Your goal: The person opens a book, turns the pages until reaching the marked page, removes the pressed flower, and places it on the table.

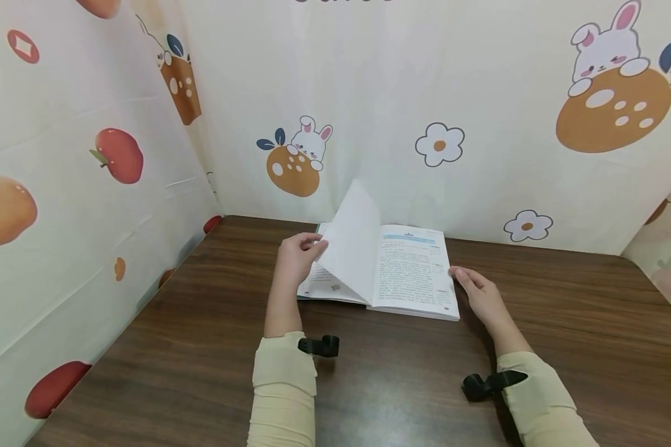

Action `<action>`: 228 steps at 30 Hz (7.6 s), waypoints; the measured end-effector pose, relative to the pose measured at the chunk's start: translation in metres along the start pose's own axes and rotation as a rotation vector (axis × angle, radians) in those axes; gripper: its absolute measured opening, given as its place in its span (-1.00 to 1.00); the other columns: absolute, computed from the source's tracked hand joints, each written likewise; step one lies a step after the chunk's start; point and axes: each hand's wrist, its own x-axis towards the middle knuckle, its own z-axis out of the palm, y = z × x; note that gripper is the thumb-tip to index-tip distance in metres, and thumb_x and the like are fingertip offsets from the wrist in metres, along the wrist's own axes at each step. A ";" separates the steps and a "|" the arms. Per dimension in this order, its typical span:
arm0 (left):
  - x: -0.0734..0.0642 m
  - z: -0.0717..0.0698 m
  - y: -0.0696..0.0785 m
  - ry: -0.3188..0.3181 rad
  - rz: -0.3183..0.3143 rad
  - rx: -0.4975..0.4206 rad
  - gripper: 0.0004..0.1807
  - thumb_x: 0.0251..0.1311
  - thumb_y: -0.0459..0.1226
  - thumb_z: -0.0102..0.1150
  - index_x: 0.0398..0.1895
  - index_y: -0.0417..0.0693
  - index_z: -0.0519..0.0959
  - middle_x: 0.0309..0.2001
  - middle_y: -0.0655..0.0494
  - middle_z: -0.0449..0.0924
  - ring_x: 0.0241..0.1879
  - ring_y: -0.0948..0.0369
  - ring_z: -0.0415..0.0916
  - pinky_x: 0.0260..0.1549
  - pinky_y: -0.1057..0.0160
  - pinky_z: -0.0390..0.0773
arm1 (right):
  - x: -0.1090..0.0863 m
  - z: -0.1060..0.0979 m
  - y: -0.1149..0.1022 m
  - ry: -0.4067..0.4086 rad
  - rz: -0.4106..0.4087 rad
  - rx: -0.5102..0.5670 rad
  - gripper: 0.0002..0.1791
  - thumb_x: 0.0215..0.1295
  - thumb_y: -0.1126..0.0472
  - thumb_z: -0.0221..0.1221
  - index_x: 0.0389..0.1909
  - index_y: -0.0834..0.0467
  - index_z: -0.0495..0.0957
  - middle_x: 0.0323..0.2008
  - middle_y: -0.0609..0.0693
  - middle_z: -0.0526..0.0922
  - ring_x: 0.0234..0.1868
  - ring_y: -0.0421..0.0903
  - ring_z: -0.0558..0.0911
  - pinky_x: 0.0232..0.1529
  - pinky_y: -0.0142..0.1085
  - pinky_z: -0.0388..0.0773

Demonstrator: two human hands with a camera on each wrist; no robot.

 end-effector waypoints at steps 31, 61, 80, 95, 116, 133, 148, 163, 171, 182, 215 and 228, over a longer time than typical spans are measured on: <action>0.015 -0.014 -0.077 -0.121 -0.217 0.413 -0.75 0.18 -0.09 0.08 -0.33 -0.09 0.58 -0.27 -0.03 0.50 -0.17 -0.02 0.32 -0.22 0.06 0.29 | -0.001 0.000 -0.001 -0.013 -0.037 -0.096 -0.50 0.22 0.20 0.20 0.17 0.24 0.37 0.15 0.28 0.37 0.14 0.19 0.31 0.11 0.08 0.23; 0.014 0.003 -0.073 -0.058 -0.127 0.551 -0.76 0.08 -0.13 0.17 -0.37 -0.10 0.42 -0.35 -0.05 0.40 -0.13 -0.02 0.24 -0.14 -0.02 0.21 | -0.001 -0.013 0.009 -0.196 -0.105 -0.181 -0.33 0.20 -0.04 0.19 0.28 0.13 0.28 0.33 0.26 0.15 0.31 0.29 0.06 0.14 0.31 -0.05; 0.001 0.084 -0.045 -0.286 0.217 0.033 -0.93 0.19 -0.36 0.07 -0.32 -0.07 0.56 -0.32 0.16 0.52 -0.29 0.21 0.38 -0.21 0.24 0.38 | 0.002 -0.018 0.011 -0.333 -0.254 -0.182 -0.48 0.04 -0.01 0.33 0.05 0.06 0.56 0.29 0.03 0.32 0.37 0.19 0.04 0.18 0.26 -0.09; -0.024 0.117 -0.004 -0.413 0.395 0.240 -0.73 0.11 -0.08 0.25 -0.17 0.00 0.62 -0.37 0.27 0.49 -0.31 0.29 0.37 -0.33 0.35 0.38 | 0.000 -0.007 0.008 -0.130 -0.164 -0.182 -0.48 0.18 -0.16 0.16 -0.07 0.19 0.60 0.12 0.12 0.49 0.24 0.21 0.28 0.11 0.23 0.12; -0.037 0.143 0.004 -0.049 0.473 0.239 -0.82 0.14 -0.10 0.23 -0.36 0.00 0.68 -0.52 0.29 0.47 -0.53 0.38 0.33 -0.53 0.46 0.31 | 0.000 -0.006 0.000 -0.061 -0.086 -0.046 -0.31 0.38 -0.15 -0.13 0.38 0.18 0.11 0.31 0.28 0.18 0.30 0.25 0.14 0.17 0.16 0.09; -0.001 0.060 0.006 0.199 0.398 -0.136 -0.79 0.04 -0.22 0.31 -0.42 -0.23 0.65 -0.46 0.03 0.56 -0.43 0.22 0.40 -0.43 0.32 0.38 | -0.001 -0.004 0.002 -0.088 -0.077 -0.073 -0.34 0.38 -0.12 -0.09 0.35 0.20 0.17 0.26 0.27 0.25 0.28 0.22 0.18 0.17 0.14 0.13; 0.017 -0.008 -0.043 -0.062 0.025 -0.271 -0.67 0.02 -0.20 0.35 -0.18 -0.21 0.60 -0.28 0.01 0.54 -0.26 0.15 0.41 -0.11 0.03 0.41 | 0.000 -0.003 0.005 -0.087 -0.085 -0.077 -0.36 0.37 -0.12 -0.06 0.32 0.18 0.21 0.25 0.25 0.28 0.28 0.22 0.19 0.16 0.16 0.15; 0.014 -0.040 -0.077 -0.231 -0.035 -0.197 -0.49 0.01 -0.22 0.36 0.08 0.03 0.48 -0.33 0.03 0.58 -0.32 0.12 0.39 -0.33 0.24 0.37 | 0.001 -0.004 0.006 -0.108 -0.092 -0.093 -0.32 0.28 -0.13 0.07 0.30 0.18 0.24 0.26 0.24 0.27 0.28 0.20 0.18 0.18 0.18 0.06; 0.014 -0.042 -0.085 -0.342 -0.017 0.029 -0.55 0.11 -0.25 0.26 0.12 0.06 0.52 -0.38 0.01 0.45 -0.36 0.10 0.33 -0.33 0.23 0.37 | 0.001 -0.007 0.005 -0.148 -0.061 -0.177 -0.17 0.10 -0.18 0.23 0.32 0.14 0.23 0.31 0.26 0.17 0.32 0.28 0.06 0.16 0.28 -0.07; 0.013 -0.032 -0.077 -0.404 -0.084 0.276 -0.64 0.12 -0.25 0.22 0.02 -0.06 0.58 -0.52 0.06 0.34 -0.46 0.18 0.27 -0.42 0.26 0.29 | 0.001 -0.007 0.005 -0.151 -0.020 -0.215 -0.13 0.06 -0.20 0.25 0.32 0.13 0.22 0.33 0.31 0.12 0.32 0.33 0.01 0.14 0.32 -0.09; -0.010 0.076 -0.015 -0.596 0.416 0.452 -0.72 0.23 -0.29 0.08 -0.01 0.03 0.60 0.24 0.05 0.36 0.38 0.13 -0.03 0.22 0.12 0.14 | -0.007 -0.024 0.013 -0.375 -0.207 -0.201 -0.27 0.01 0.01 0.34 0.26 0.04 0.36 0.37 0.14 0.13 0.38 0.23 -0.05 0.14 0.32 -0.14; -0.004 0.076 -0.026 -0.596 0.295 0.355 -0.65 0.24 -0.23 0.10 0.10 0.00 0.51 0.34 0.00 0.19 0.35 0.13 0.02 0.22 0.11 0.15 | -0.004 -0.021 0.009 -0.360 -0.217 -0.197 -0.42 0.08 0.01 0.30 0.15 0.08 0.47 0.35 0.08 0.18 0.38 0.22 -0.05 0.17 0.30 -0.21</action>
